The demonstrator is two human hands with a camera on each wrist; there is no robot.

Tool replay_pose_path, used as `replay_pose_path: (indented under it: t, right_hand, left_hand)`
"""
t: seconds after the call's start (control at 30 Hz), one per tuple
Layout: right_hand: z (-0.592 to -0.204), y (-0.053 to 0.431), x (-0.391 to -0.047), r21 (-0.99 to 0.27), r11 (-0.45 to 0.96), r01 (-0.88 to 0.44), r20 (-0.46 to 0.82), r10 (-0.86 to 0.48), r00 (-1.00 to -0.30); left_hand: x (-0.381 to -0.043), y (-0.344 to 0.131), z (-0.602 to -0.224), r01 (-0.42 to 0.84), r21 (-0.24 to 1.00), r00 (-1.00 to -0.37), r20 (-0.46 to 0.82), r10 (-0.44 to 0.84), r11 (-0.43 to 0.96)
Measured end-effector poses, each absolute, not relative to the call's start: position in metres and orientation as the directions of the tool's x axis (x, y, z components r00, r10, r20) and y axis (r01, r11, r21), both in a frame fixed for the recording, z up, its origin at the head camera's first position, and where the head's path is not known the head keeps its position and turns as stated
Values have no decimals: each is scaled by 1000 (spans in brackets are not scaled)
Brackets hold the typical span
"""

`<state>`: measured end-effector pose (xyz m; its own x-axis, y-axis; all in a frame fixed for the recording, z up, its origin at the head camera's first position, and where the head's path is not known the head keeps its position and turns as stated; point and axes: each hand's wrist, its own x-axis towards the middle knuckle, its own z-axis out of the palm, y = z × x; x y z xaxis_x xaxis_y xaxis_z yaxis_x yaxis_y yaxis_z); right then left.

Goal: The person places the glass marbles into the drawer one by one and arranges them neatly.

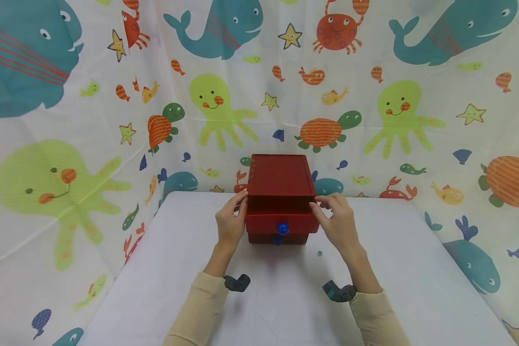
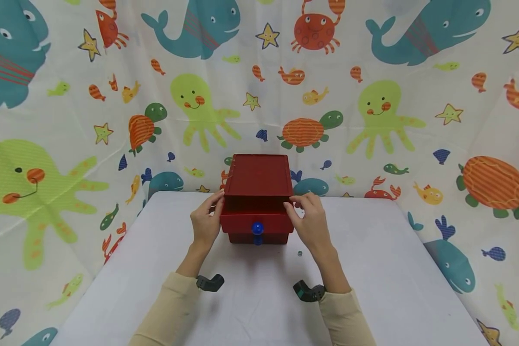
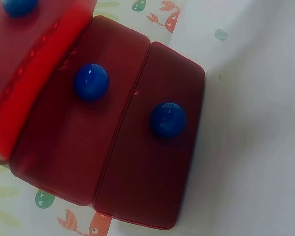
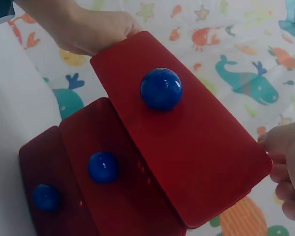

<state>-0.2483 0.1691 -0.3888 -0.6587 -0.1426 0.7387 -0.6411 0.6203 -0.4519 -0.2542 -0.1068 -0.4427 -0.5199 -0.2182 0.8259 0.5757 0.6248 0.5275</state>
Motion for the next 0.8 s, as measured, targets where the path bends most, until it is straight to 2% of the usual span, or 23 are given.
replay_pose_path:
  t: [0.33,0.8]
  right_hand:
    - [-392,175,-251,-449,633,-631,759,-103,-643]
    - [-398,184,-251,-441,643,-626,787,-58,-614]
  left_hand:
    - [-257,-108,-442,573,539,-535,816,-217,617]
    - [-257,-108,-443,576,522,-517,829,-215,629]
